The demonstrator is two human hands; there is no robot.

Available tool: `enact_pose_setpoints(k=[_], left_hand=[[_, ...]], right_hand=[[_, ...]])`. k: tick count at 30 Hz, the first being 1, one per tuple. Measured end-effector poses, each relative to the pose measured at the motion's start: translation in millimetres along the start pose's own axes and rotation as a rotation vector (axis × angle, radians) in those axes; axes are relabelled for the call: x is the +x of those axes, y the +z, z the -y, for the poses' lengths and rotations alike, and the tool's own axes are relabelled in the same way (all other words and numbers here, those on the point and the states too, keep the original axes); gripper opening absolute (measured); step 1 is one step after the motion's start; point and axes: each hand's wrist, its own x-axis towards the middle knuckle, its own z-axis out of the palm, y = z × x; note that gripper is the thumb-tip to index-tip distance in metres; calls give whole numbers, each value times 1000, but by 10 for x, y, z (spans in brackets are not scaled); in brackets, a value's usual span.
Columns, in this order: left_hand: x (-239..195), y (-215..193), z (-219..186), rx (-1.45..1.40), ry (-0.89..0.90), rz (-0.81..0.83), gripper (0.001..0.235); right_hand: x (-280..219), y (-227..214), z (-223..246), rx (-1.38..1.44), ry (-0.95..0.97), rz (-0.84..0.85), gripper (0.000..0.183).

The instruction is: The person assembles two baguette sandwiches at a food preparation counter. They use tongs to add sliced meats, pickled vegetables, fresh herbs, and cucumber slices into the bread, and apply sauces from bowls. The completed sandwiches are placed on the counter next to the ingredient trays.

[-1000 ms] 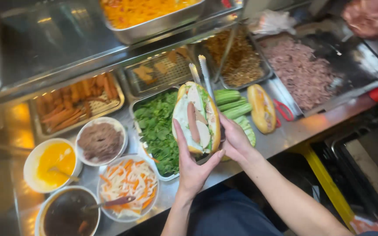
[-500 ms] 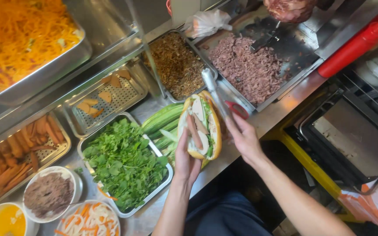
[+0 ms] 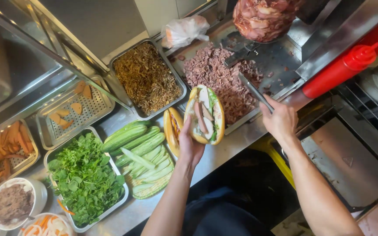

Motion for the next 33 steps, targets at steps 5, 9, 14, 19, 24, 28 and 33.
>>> enact_pose_setpoints(k=[5,9,14,19,24,28,33], left_hand=[[211,155,170,47,17,37,72],[413,327,234,35,66,41,77],[464,408,297,-9,68,26,81],[411,447,124,-113,55,57,78],[572,270,84,-115,36,86,77],[439,344,55,-123,5,73,78],[379,293,66,-85,11,108,77]], right_hand=[[-88,-253,-70,141,61,25,37],[-254,-462,133,207,-90,38,34],[-683,-491,599,198,-196,28,37],[-909,-519,658,115,-251,-10,40],[-980,-581,787,140,-277,34,41],[-992,-641,824,141,-262,50,37],[-933,-669,850,158,-220,54,37]])
